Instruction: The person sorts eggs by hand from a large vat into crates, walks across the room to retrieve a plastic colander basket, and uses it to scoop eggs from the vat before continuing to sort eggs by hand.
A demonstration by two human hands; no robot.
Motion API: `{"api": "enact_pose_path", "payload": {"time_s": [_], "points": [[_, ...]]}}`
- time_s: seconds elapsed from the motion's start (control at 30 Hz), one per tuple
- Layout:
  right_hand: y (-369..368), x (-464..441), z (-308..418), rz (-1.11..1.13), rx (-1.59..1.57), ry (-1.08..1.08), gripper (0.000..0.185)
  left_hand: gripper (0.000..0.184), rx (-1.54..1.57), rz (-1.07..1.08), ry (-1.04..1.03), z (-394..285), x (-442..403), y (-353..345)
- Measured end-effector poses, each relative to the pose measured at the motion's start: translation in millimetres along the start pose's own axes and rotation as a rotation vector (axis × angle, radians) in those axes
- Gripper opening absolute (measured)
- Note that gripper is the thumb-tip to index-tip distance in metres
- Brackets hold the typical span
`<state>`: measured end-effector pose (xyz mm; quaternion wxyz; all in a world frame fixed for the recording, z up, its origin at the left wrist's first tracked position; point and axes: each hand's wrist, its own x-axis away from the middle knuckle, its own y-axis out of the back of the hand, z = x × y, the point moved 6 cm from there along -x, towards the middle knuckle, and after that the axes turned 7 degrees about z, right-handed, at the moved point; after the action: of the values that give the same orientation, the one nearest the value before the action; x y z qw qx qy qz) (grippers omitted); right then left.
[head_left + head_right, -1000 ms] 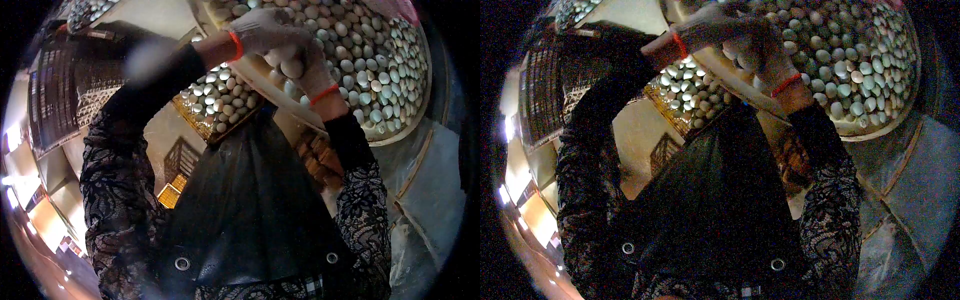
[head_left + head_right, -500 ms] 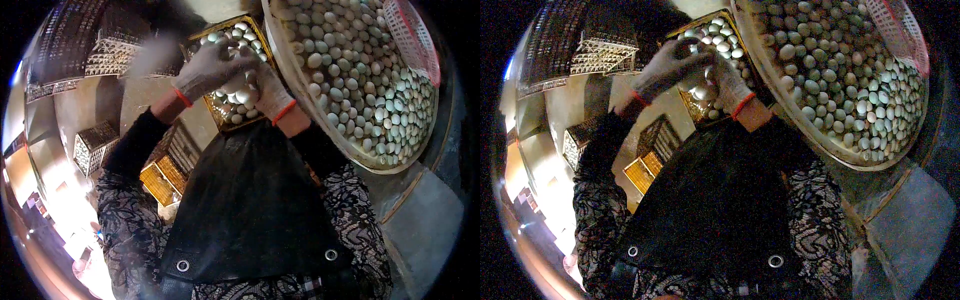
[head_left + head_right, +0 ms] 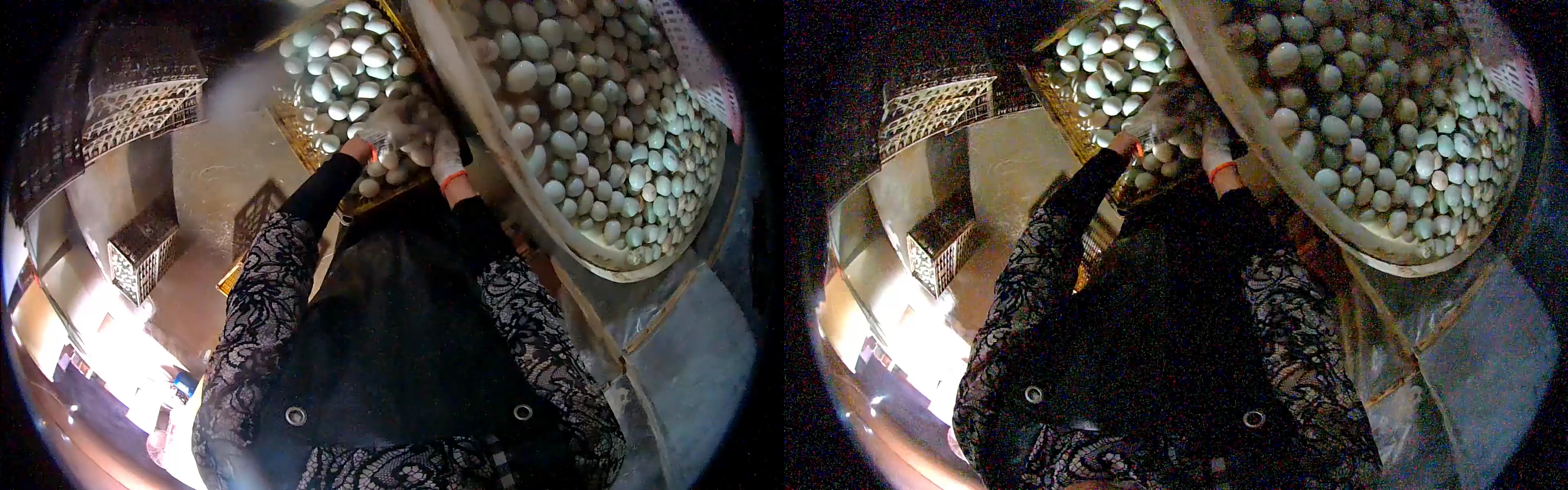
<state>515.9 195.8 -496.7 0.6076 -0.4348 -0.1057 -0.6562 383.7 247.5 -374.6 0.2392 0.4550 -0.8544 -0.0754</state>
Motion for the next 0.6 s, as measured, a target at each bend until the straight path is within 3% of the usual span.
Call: {"api": "enact_pose_path", "payload": {"time_s": [0.03,0.07,0.17,0.3,0.33,0.4,0.47,0.6], "points": [[7.0,-2.6,-1.1,-0.035,0.309,0.164,0.04,0.063,-0.041,-0.021,-0.026,8.1,-3.1,-5.2],[6.3,-0.7,-0.3,-0.046,0.459,0.241,0.041,0.06,0.11,-0.131,-0.158,6.9,-6.6,-0.4],[2.0,8.3,7.4,-0.084,0.944,0.367,0.044,0.048,-0.258,-0.296,-0.321,-5.2,-3.2,6.7],[-1.6,15.4,11.3,-0.093,1.467,0.427,0.049,0.057,-0.313,-0.039,0.071,-34.3,-8.0,16.8],[0.7,11.7,1.7,-0.058,1.535,0.344,0.046,0.057,-0.299,-0.022,0.047,-31.0,-9.4,15.5],[-7.6,19.0,6.9,-0.031,1.607,0.262,0.044,0.057,-0.269,0.01,-0.01,-12.7,-15.3,17.3],[-30.4,62.8,56.9,-0.098,1.097,0.28,0.049,0.058,-0.241,0.038,-0.068,20.4,-30.0,15.6],[-41.6,87.7,73.5,-0.145,1.218,0.21,0.052,0.051,-0.508,-0.106,-0.191,21.7,-30.4,11.9]]}}
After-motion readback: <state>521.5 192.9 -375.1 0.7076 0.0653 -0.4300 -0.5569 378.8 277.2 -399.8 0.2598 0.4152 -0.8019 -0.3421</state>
